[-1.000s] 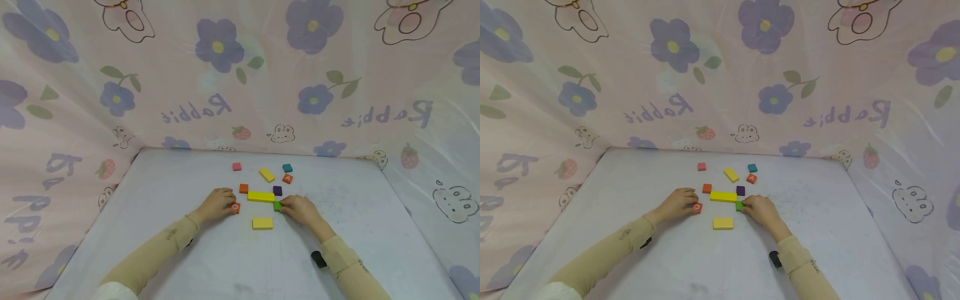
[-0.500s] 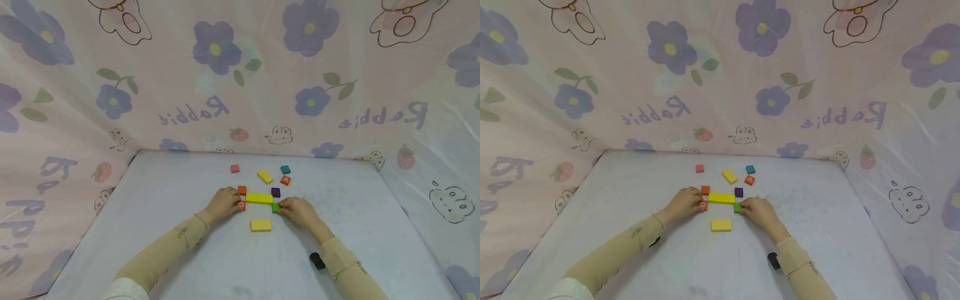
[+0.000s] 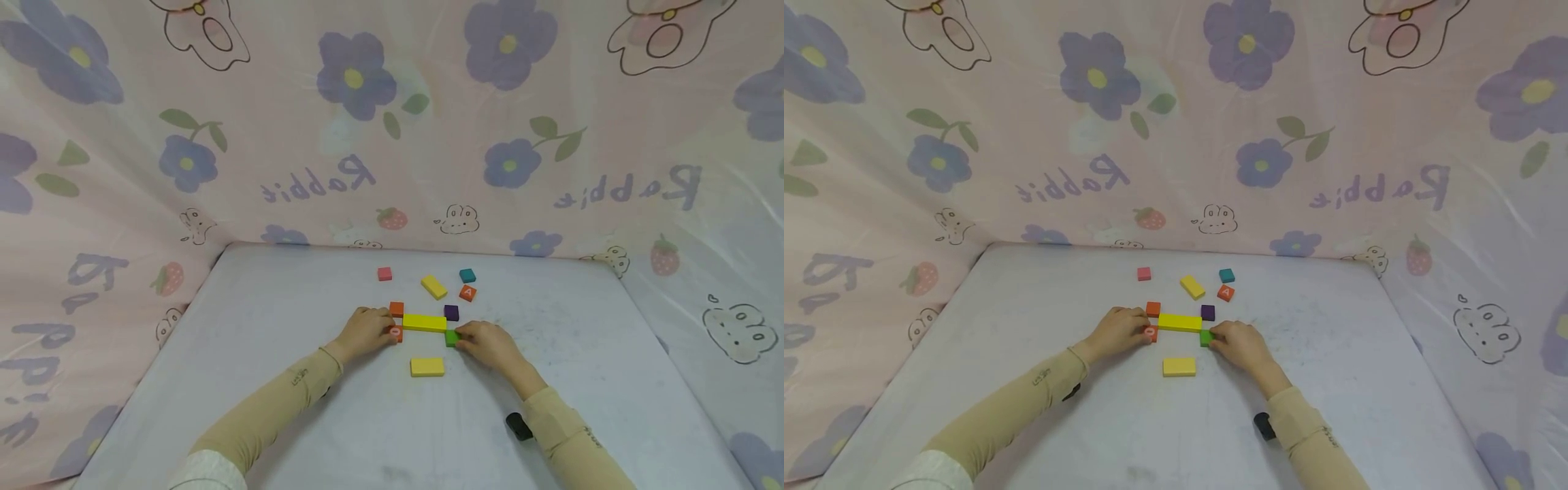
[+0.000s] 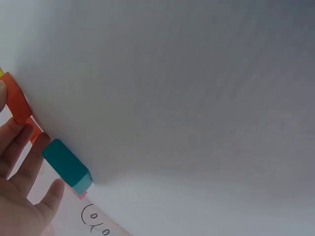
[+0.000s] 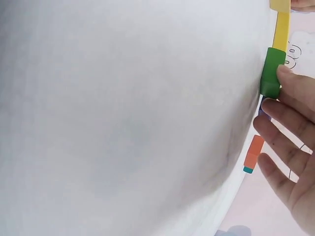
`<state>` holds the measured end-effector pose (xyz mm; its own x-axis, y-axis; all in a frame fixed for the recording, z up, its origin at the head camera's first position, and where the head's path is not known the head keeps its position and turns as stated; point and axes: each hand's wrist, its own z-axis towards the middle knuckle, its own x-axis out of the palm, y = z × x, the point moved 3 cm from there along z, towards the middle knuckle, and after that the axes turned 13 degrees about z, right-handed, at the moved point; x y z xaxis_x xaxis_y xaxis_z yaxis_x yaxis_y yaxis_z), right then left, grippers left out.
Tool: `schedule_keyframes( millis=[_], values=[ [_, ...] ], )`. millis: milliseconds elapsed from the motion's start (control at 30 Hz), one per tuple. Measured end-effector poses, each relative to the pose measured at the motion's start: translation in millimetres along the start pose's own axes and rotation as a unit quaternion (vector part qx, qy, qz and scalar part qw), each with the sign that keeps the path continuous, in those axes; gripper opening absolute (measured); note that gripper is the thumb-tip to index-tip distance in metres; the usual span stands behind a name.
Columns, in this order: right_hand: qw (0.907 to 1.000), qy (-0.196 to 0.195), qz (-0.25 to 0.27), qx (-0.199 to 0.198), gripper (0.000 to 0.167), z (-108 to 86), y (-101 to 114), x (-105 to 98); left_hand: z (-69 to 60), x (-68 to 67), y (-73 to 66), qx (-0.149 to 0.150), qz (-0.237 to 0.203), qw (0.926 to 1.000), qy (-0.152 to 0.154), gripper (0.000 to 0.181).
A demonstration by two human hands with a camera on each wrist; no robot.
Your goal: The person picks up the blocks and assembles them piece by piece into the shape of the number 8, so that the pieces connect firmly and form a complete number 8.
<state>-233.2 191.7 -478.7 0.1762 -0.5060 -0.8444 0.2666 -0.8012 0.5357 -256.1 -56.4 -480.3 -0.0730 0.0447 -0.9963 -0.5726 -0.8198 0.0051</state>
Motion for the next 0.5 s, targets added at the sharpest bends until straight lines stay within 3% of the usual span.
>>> schedule_keyframes(
  millis=[300,500],
  values=[
    [0.9996,0.000,-0.022,-0.015,0.029,-0.8,5.5,-0.1,-0.5,-1.0,0.9,0.006,-0.001,1.0000,-0.003,0.031],
    [0.9999,0.011,-0.002,0.007,0.033,0.9,8.9,-9.3,0.5,-0.4,1.8,0.003,-0.001,1.0000,0.001,0.033]
  ],
)
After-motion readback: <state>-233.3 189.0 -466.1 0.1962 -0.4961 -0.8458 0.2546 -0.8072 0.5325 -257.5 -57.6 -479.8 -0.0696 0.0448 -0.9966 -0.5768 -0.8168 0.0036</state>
